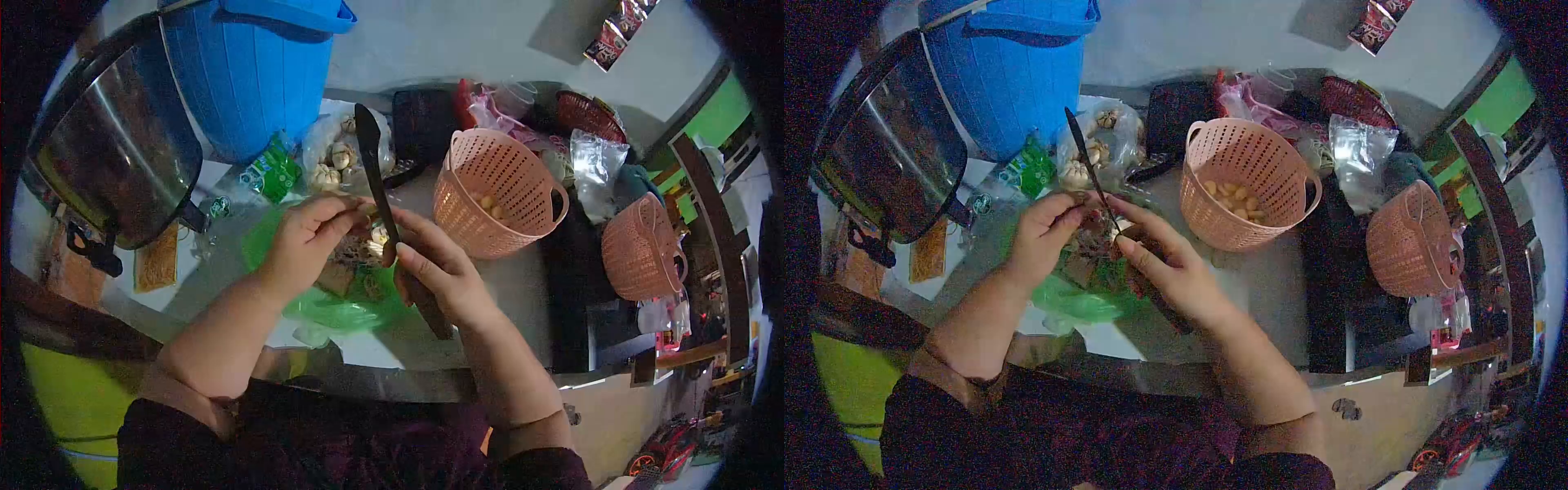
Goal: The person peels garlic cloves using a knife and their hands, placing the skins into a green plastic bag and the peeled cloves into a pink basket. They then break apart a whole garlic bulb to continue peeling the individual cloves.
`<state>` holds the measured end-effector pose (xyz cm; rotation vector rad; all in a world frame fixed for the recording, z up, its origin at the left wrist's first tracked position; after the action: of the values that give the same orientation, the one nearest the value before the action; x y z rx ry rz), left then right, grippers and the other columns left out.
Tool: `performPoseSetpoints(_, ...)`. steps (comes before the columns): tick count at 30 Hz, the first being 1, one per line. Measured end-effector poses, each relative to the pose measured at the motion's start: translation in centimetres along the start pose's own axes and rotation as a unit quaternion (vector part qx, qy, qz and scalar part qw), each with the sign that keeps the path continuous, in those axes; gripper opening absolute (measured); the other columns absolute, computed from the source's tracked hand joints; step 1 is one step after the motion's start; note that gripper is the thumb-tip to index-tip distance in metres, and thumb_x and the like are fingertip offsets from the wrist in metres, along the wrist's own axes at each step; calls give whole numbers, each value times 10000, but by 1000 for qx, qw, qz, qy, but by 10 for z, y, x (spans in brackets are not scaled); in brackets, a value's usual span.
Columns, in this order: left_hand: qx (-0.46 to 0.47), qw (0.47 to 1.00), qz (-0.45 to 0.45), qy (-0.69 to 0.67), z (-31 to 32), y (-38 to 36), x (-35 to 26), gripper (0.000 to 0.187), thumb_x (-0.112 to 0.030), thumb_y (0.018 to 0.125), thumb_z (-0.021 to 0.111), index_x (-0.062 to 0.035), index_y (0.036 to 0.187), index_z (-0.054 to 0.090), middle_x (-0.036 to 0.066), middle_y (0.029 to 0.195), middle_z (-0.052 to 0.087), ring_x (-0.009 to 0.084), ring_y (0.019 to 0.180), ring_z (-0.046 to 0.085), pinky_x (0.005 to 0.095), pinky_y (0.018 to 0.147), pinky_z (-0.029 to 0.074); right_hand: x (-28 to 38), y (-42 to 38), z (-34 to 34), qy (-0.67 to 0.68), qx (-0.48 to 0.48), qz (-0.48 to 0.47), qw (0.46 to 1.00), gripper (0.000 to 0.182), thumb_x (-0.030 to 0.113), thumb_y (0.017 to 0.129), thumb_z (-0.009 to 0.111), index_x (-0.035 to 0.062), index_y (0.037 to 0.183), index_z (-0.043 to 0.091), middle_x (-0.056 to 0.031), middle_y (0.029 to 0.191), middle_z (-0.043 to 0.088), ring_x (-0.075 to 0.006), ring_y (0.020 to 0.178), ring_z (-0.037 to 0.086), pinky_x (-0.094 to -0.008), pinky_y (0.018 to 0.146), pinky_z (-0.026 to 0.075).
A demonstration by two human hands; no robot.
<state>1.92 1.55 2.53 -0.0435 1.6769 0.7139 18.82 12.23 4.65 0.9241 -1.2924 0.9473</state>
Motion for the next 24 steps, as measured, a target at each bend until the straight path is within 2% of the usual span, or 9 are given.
performPoseSetpoints(1, 6, 1000, -5, -9, 0, 0, 0, 208, 10, 926, 534, 18, 1109, 634, 77, 1026, 631, 151, 925, 616, 265, 825, 500, 2, -1, 0, 8, -1, 9, 1000, 476, 179, 971, 539, 146, 1425, 403, -11, 983, 556, -65, 752, 501, -217, 622, 431)
performPoseSetpoints(4, 17, 996, 16, 91, -3, -1, 1, 201, 17, 925, 527, 40, 1093, 635, 81, 1058, 628, 157, 954, 617, 277, 852, 504, 6, -2, 1, 20, -2, 22, 1000, 485, 180, 972, 537, 144, 1434, 394, -7, 997, 559, -63, 780, 501, -213, 646, 437)
performPoseSetpoints(7, 16, 999, 7, 41, -1, 0, 3, 201, 31, 921, 519, 47, 1083, 636, 87, 1071, 625, 155, 967, 614, 278, 872, 495, 3, -1, -1, 13, 8, 16, 1000, 473, 183, 973, 537, 133, 1426, 408, -3, 1027, 564, -62, 799, 504, -209, 664, 440)
performPoseSetpoints(8, 26, 999, -21, -6, -1, -1, 6, 247, 55, 910, 491, 25, 1115, 624, 116, 1221, 618, 173, 1080, 574, 302, 952, 433, 3, -3, 0, 16, 14, 21, 1000, 472, 185, 972, 539, 132, 1424, 411, -2, 1038, 565, -61, 806, 505, -208, 668, 441)
performPoseSetpoints(12, 43, 998, 8, 39, -3, 0, 8, 281, 90, 893, 467, 20, 1132, 597, 127, 1249, 600, 211, 1166, 549, 322, 1008, 404, 7, -3, 1, 18, 24, 23, 999, 471, 189, 970, 544, 132, 1421, 418, 6, 1055, 567, -64, 806, 506, -214, 665, 442)
performPoseSetpoints(15, 37, 999, 33, 5, -4, -1, 15, 283, 106, 883, 458, 19, 1111, 601, 135, 1253, 596, 217, 1159, 555, 334, 1011, 402, 8, -4, 1, 15, 21, 19, 999, 471, 190, 972, 541, 133, 1422, 417, 11, 1036, 566, -65, 794, 505, -216, 658, 439)
performPoseSetpoints(18, 35, 999, 6, 32, -5, -2, 16, 285, 114, 877, 449, 15, 1094, 606, 131, 1248, 601, 217, 1159, 556, 341, 1011, 402, 8, -5, 1, 31, 28, 29, 999, 469, 190, 972, 540, 125, 1420, 417, 10, 1019, 565, -64, 770, 506, -215, 642, 435)
performPoseSetpoints(24, 56, 994, 20, 91, -6, 0, 10, 299, 106, 879, 449, 7, 1108, 614, 133, 1234, 608, 214, 1165, 548, 335, 1015, 395, 3, -4, -1, 39, 29, 16, 999, 463, 185, 969, 545, 123, 1412, 426, -2, 1014, 563, -59, 726, 502, -213, 610, 431)
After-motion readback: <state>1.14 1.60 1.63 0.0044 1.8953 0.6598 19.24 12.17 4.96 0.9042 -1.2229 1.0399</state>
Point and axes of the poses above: each hand's wrist, its own y-axis towards the middle knuckle, its own z-axis out of the palm, x = y × z, the point moved 2 cm from there along y, towards the middle knuckle
